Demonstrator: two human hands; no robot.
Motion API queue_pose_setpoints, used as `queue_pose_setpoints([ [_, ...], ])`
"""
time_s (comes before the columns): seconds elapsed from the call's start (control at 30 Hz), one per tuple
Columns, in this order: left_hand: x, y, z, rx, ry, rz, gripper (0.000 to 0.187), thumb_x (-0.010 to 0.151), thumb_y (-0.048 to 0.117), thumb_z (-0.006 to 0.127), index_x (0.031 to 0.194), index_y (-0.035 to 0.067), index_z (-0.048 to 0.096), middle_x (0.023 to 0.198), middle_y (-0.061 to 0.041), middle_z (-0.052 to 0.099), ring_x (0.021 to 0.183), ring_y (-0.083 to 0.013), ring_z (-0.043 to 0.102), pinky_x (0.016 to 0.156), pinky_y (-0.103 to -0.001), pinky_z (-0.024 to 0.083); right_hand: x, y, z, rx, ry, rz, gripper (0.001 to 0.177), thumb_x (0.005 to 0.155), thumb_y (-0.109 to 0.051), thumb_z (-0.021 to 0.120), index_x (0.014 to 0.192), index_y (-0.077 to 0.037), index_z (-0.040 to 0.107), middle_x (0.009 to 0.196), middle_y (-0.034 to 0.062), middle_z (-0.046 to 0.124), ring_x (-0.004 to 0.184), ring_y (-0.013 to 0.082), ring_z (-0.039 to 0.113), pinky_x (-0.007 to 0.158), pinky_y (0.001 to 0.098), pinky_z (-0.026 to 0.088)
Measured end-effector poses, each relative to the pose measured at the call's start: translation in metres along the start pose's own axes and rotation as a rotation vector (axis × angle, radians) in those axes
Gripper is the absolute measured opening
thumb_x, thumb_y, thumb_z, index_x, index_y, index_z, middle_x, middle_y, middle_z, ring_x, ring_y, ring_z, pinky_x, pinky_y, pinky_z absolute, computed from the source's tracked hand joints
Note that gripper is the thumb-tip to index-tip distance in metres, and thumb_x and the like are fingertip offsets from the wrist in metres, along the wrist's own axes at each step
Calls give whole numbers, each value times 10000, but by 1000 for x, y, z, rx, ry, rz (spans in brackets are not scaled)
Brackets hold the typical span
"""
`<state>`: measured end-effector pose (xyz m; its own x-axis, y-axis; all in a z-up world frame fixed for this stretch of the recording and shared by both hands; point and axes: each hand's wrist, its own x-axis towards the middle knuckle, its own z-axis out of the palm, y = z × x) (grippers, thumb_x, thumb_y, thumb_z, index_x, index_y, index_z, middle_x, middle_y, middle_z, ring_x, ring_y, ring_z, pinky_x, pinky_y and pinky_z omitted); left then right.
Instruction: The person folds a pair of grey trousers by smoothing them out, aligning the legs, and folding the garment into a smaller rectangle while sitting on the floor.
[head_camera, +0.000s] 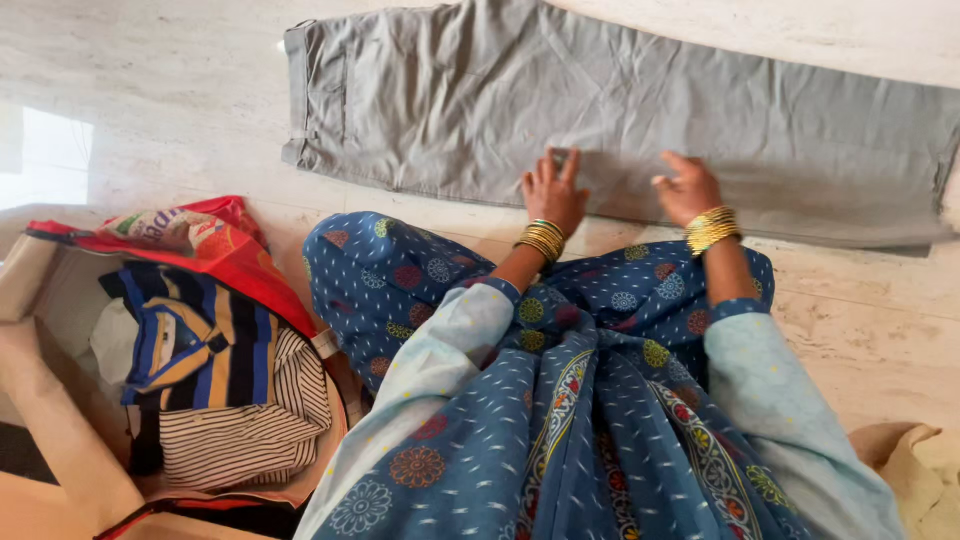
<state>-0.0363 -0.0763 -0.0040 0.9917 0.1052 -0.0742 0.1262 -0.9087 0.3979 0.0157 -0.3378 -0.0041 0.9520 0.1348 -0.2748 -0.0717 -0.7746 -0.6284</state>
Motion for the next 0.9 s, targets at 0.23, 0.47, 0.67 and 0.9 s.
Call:
queue_pose_setpoints([
  [0.23,23,-49,-47,-3,17,-323,537,934,343,667,1437,332,479,1539,-110,397,1445,-322,359,1039,-641,355,30,-39,97,-127,261,-417,382,827,11,620,1158,-108,769,1016,212,685,980,385,651,902,461,531],
  [0.47,87,-162,-98,-397,-146,-821,654,863,556,670,1446,354,453,1581,-124,314,1488,-345,245,1119,-696,250,21,7,29,-117,420,-104,294,908,-34,657,1171,-99,772,1149,177,703,1006,307,698,907,400,571],
  [0.67,100,-316,-116,-697,557,-1141,783,741,586,724,1433,273,535,1578,-210,379,1423,-471,339,1144,-566,347,-5,-17,64,-412,364,-163,521,902,-181,759,1390,-28,657,1442,264,520,1269,480,478,1058,576,417],
  [0.9,82,-271,-149,-364,551,-990,694,886,516,682,1481,228,470,1635,-169,292,1479,-379,327,1132,-586,370,-22,-57,80,-438,434,-210,565,930,-240,730,1443,-35,610,1516,317,453,1353,519,415,1121,610,351],
])
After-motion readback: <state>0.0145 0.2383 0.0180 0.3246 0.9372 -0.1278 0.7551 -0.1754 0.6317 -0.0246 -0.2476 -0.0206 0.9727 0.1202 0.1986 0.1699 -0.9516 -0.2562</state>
